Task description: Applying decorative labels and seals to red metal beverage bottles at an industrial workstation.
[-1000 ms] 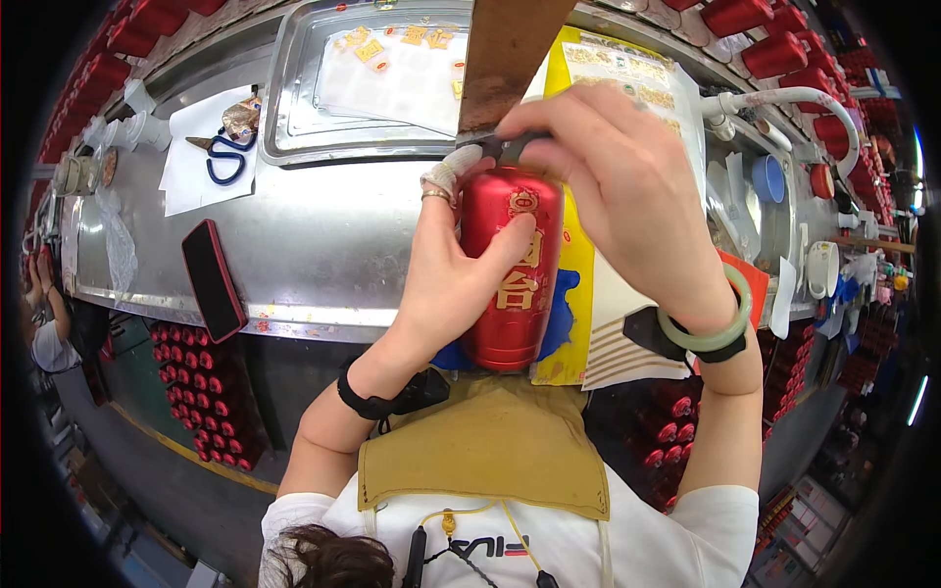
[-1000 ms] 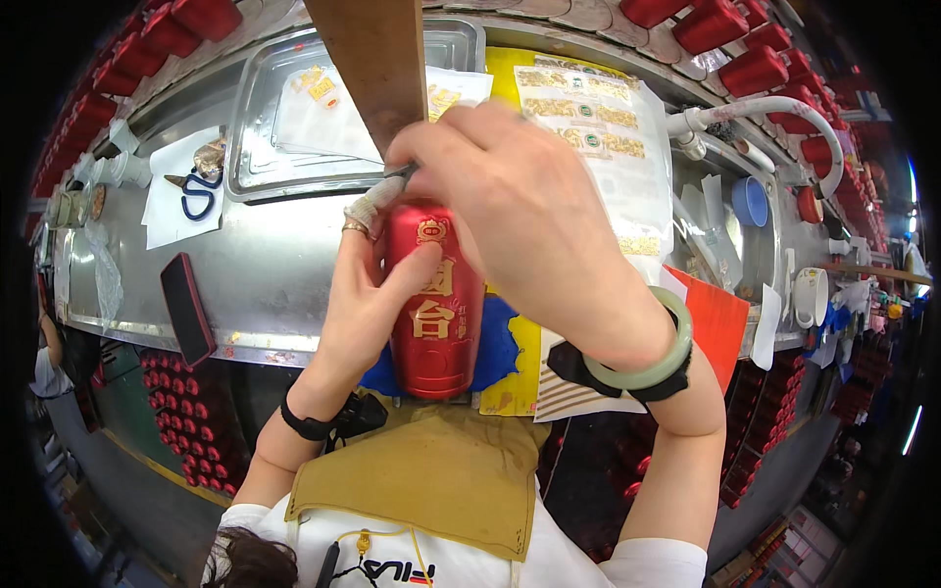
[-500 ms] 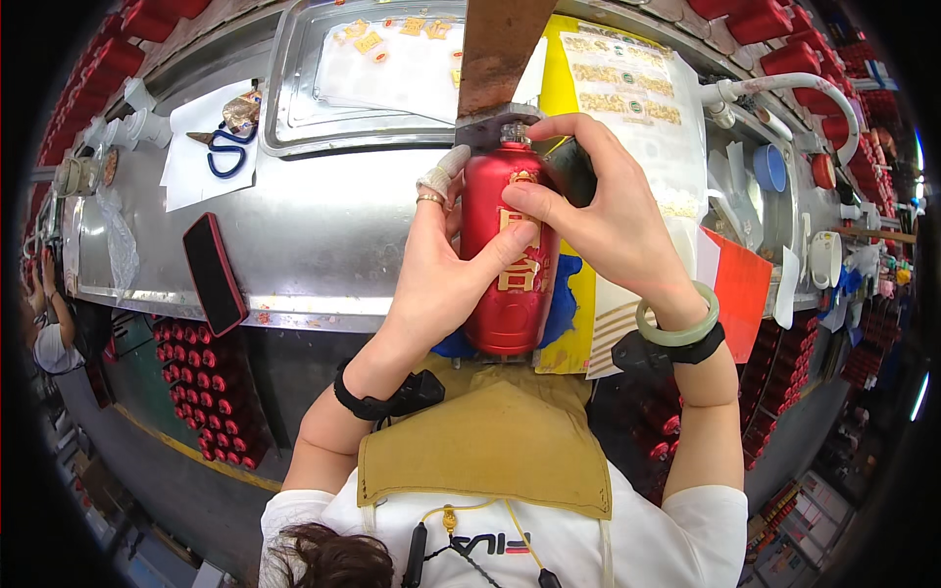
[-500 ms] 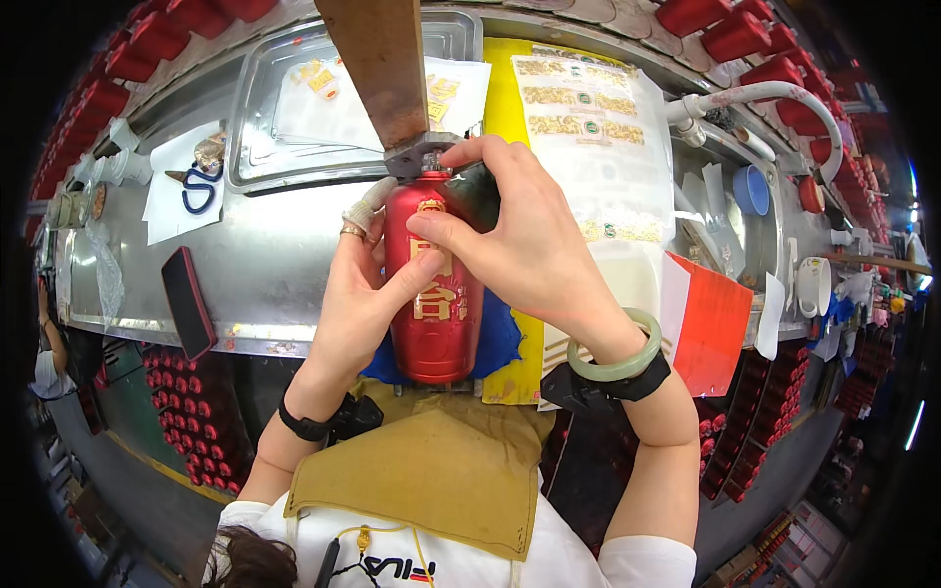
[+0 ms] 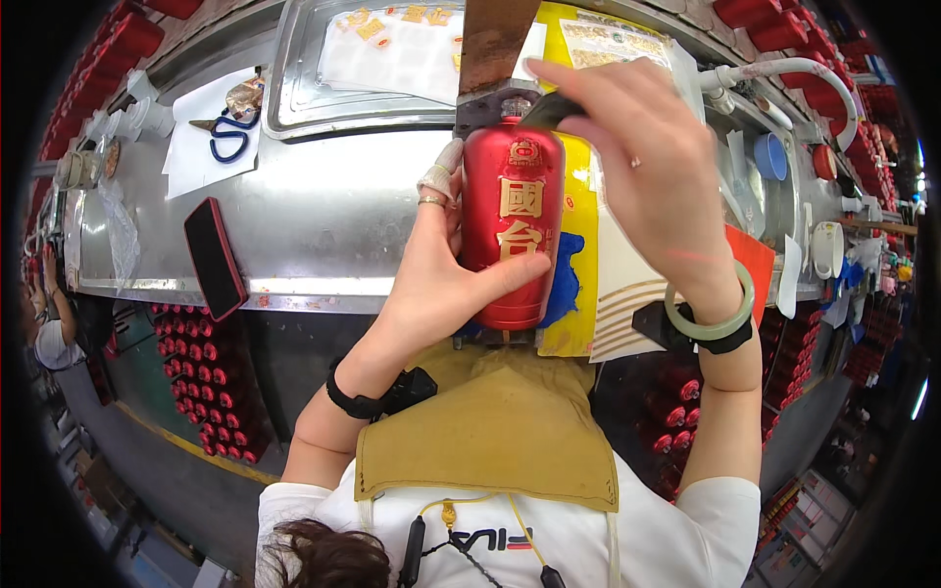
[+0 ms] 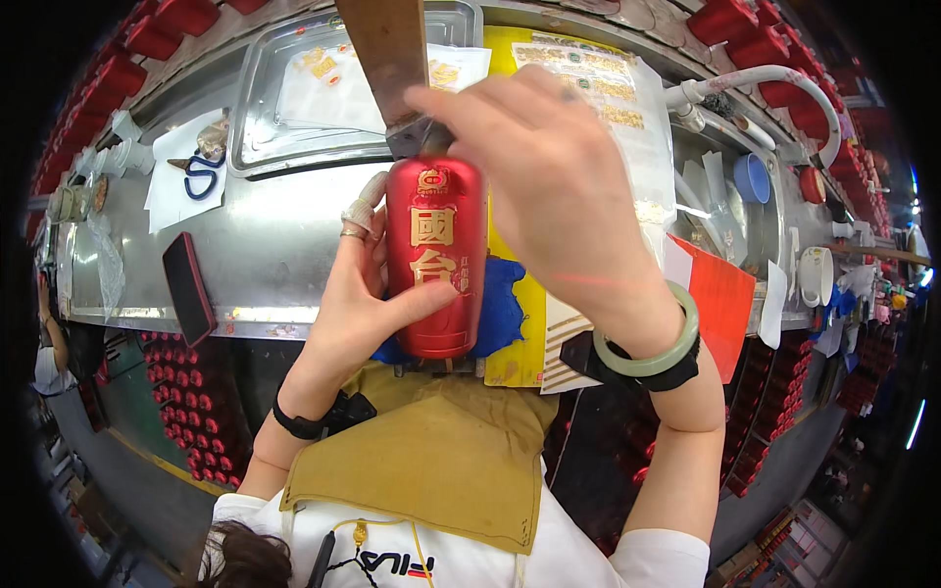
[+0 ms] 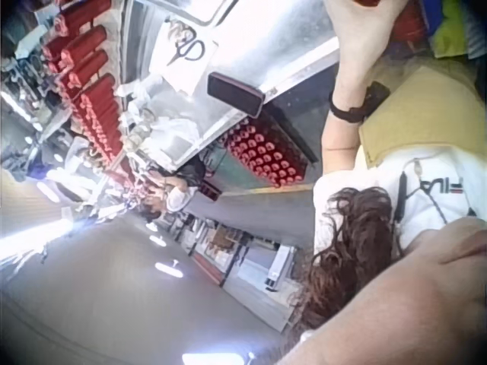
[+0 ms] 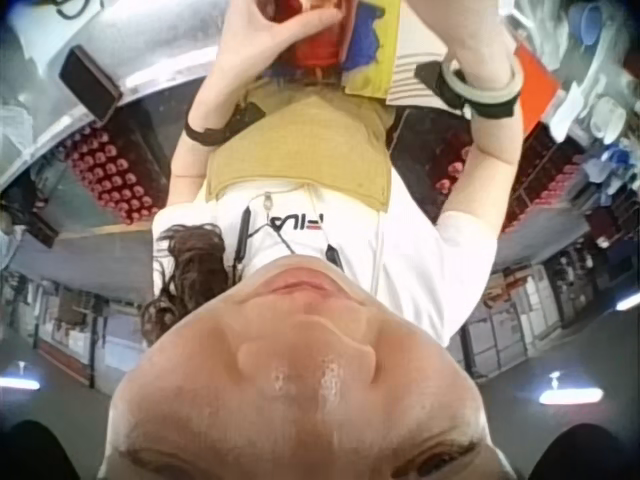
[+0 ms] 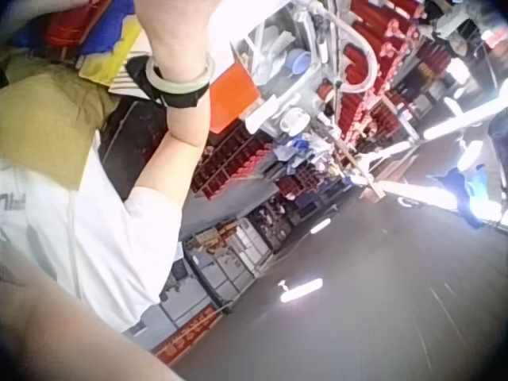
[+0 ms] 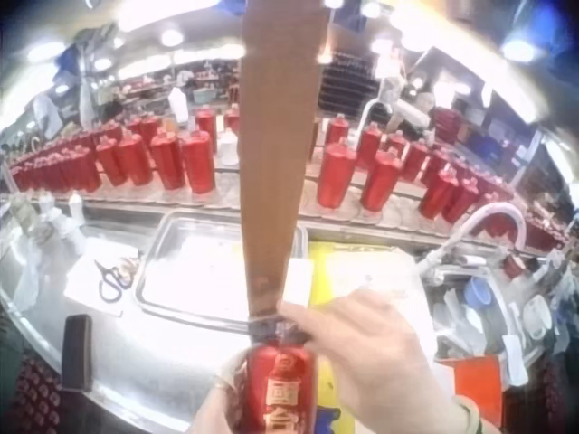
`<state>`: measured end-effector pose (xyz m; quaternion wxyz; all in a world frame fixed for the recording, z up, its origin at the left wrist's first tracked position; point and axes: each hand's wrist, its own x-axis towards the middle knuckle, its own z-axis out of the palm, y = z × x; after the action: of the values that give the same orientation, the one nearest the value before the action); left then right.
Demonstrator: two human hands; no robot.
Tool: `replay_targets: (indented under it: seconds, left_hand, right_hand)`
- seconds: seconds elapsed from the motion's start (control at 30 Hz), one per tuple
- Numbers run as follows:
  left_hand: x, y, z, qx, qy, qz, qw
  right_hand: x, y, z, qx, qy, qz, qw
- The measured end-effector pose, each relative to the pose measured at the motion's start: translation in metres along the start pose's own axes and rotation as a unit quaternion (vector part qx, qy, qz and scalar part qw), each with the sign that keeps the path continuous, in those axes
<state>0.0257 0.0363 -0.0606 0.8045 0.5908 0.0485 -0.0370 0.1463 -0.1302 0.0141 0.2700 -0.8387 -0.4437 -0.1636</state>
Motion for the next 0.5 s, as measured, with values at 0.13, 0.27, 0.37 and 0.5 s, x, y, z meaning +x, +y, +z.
replay_targets:
  seconds: [0.13, 0.27, 0.37, 0.5]
  left_hand:
    - [0.0, 0.002, 0.002, -0.023, 0.014, -0.032, 0.999]
    - [-0.001, -0.004, -0.003, -0.008, 0.001, -0.015, 1.0]
    - [0.0, -0.007, -0.006, -0.007, -0.009, -0.014, 1.0]
    - [0.003, -0.005, -0.007, -0.052, -0.007, -0.03, 0.998]
  right_hand:
    - [-0.003, -0.005, -0.008, 0.067, 0.009, 0.032, 0.997]
    - [-0.015, -0.014, -0.003, 0.112, -0.024, 0.078, 0.99]
    - [-0.024, -0.018, 0.009, 0.175, -0.011, 0.141, 0.974]
    - [-0.036, -0.019, 0.024, 0.205, -0.054, 0.262, 0.941]
